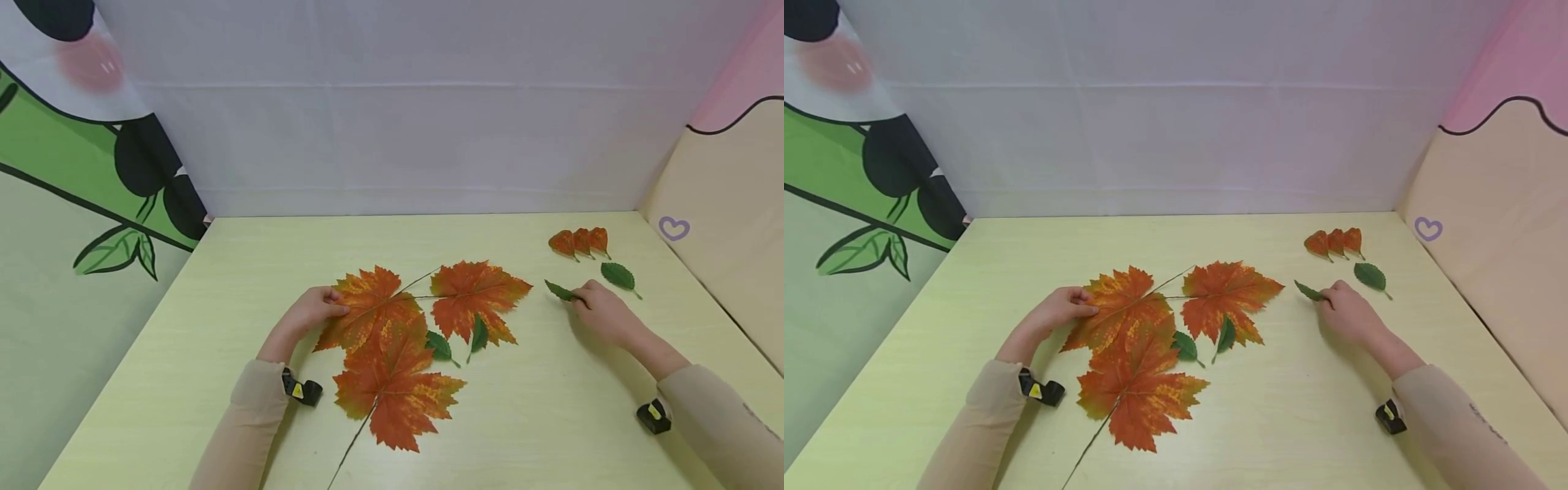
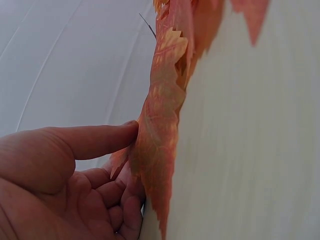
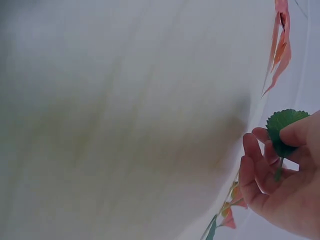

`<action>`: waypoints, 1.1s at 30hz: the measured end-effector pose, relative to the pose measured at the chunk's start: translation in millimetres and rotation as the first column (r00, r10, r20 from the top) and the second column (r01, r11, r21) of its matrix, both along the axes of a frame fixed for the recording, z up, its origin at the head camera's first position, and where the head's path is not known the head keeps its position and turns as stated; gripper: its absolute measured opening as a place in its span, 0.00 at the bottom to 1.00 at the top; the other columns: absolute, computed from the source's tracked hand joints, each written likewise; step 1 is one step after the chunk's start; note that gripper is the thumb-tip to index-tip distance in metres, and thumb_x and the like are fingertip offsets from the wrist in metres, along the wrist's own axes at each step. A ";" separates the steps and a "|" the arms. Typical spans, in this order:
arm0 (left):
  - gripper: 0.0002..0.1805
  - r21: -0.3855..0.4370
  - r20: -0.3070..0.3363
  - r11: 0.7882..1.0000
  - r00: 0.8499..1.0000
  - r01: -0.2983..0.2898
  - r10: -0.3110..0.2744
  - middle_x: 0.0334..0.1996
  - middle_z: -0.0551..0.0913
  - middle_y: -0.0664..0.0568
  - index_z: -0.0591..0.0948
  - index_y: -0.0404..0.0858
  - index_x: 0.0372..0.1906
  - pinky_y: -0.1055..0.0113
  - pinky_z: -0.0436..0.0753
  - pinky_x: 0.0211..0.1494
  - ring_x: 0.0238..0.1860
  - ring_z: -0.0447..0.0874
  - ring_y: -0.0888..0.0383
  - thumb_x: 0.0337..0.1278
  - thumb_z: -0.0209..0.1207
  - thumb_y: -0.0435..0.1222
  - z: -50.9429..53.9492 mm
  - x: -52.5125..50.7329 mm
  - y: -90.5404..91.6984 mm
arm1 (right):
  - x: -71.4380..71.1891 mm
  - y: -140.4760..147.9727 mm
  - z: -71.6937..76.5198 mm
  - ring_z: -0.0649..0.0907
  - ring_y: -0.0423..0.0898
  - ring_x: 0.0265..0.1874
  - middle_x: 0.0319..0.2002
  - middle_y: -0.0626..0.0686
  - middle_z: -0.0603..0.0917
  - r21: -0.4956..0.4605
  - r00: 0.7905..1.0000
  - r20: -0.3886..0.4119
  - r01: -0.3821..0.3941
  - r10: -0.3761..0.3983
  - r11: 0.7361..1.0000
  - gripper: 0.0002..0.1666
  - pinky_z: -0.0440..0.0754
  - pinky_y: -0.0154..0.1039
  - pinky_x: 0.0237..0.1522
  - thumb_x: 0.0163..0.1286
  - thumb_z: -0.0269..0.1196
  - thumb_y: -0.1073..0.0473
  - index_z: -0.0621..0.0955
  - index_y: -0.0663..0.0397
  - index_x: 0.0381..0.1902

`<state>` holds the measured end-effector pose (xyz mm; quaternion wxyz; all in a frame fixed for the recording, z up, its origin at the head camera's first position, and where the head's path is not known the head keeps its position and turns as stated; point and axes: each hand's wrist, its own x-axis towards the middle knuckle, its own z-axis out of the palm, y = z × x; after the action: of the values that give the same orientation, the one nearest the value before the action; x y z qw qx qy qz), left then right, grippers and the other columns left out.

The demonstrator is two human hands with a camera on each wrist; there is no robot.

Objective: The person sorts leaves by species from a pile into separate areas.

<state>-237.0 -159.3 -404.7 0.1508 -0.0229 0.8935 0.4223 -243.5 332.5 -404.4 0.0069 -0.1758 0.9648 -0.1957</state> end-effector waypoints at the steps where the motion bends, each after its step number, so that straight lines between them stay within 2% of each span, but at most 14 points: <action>1: 0.13 0.002 0.001 1.000 1.000 0.000 0.000 0.27 0.69 0.51 0.73 0.30 0.41 0.67 0.66 0.32 0.29 0.65 0.57 0.55 0.58 0.35 -0.4 0.0 0.0 | -2.1 2.8 -0.1 0.75 0.53 0.31 0.34 0.65 0.74 0.005 1.000 -0.002 0.007 -0.007 1.000 0.17 0.72 0.47 0.34 0.66 0.46 0.67 0.76 0.76 0.41; 6: 0.12 0.003 0.006 1.000 1.000 -0.005 0.005 0.27 0.69 0.51 0.73 0.31 0.40 0.67 0.65 0.32 0.29 0.65 0.57 0.55 0.58 0.35 -0.8 -0.2 0.0 | -9.1 15.7 1.4 0.76 0.52 0.27 0.30 0.63 0.78 0.010 0.997 0.010 0.071 -0.071 0.997 0.14 0.72 0.45 0.29 0.67 0.50 0.63 0.77 0.71 0.38; 8: 0.12 0.004 0.005 1.000 1.000 -0.007 0.007 0.26 0.69 0.51 0.73 0.31 0.40 0.67 0.65 0.31 0.29 0.65 0.57 0.55 0.58 0.35 -0.5 -0.4 0.1 | -10.4 20.7 2.2 0.77 0.55 0.28 0.32 0.64 0.79 -0.012 0.993 0.022 0.113 -0.113 0.994 0.16 0.73 0.47 0.30 0.66 0.52 0.60 0.76 0.71 0.41; 11: 0.12 0.006 0.004 1.000 1.000 -0.005 0.005 0.26 0.69 0.51 0.72 0.31 0.40 0.67 0.65 0.32 0.29 0.65 0.57 0.55 0.58 0.35 0.2 -0.4 0.5 | -12.7 28.2 2.3 0.79 0.61 0.37 0.38 0.67 0.80 -0.039 0.985 0.032 0.171 -0.170 0.985 0.21 0.74 0.52 0.35 0.64 0.56 0.57 0.75 0.71 0.47; 15: 0.12 0.003 0.003 1.000 1.000 -0.001 0.001 0.27 0.69 0.51 0.73 0.31 0.40 0.67 0.66 0.32 0.29 0.65 0.57 0.55 0.58 0.35 1.4 0.5 1.1 | -17.5 37.1 2.8 0.77 0.63 0.38 0.41 0.68 0.79 -0.034 0.965 0.074 0.253 -0.250 0.967 0.24 0.73 0.50 0.33 0.65 0.55 0.52 0.73 0.70 0.47; 19: 0.13 0.000 0.001 1.000 1.000 0.000 0.000 0.27 0.70 0.51 0.73 0.31 0.40 0.67 0.66 0.31 0.29 0.65 0.57 0.55 0.58 0.35 1.9 2.0 0.9 | -21.0 43.6 6.0 0.77 0.65 0.37 0.41 0.69 0.79 -0.007 0.943 0.091 0.323 -0.321 0.947 0.26 0.72 0.45 0.25 0.66 0.53 0.49 0.74 0.69 0.47; 24: 0.13 0.017 -0.008 1.000 1.000 0.002 -0.002 0.25 0.68 0.51 0.72 0.30 0.39 0.67 0.65 0.30 0.27 0.64 0.57 0.54 0.59 0.35 0.6 2.5 -0.2 | -25.0 48.9 9.7 0.76 0.65 0.37 0.42 0.69 0.78 0.023 0.901 0.126 0.415 -0.414 0.910 0.26 0.70 0.42 0.20 0.65 0.53 0.47 0.75 0.66 0.47; 28: 0.12 0.014 -0.011 1.000 1.000 0.007 -0.007 0.25 0.68 0.52 0.72 0.30 0.39 0.67 0.65 0.30 0.27 0.64 0.57 0.54 0.59 0.35 0.0 1.7 -0.4 | -28.5 52.7 10.0 0.76 0.65 0.36 0.43 0.69 0.77 0.038 0.879 0.149 0.452 -0.452 0.891 0.27 0.70 0.42 0.20 0.63 0.56 0.47 0.75 0.66 0.46; 33: 0.13 0.007 -0.008 1.000 1.000 0.005 -0.005 0.26 0.69 0.51 0.72 0.30 0.40 0.67 0.66 0.32 0.29 0.65 0.57 0.55 0.58 0.35 0.4 0.7 0.2 | -34.6 54.9 6.1 0.76 0.66 0.38 0.44 0.70 0.76 0.044 0.884 0.148 0.443 -0.444 0.896 0.28 0.71 0.43 0.22 0.59 0.60 0.46 0.74 0.67 0.45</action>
<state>-236.4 -159.1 -404.3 0.1484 -0.0183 0.8926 0.4253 -278.2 387.3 -398.3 0.0374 0.0649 0.9768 -0.2005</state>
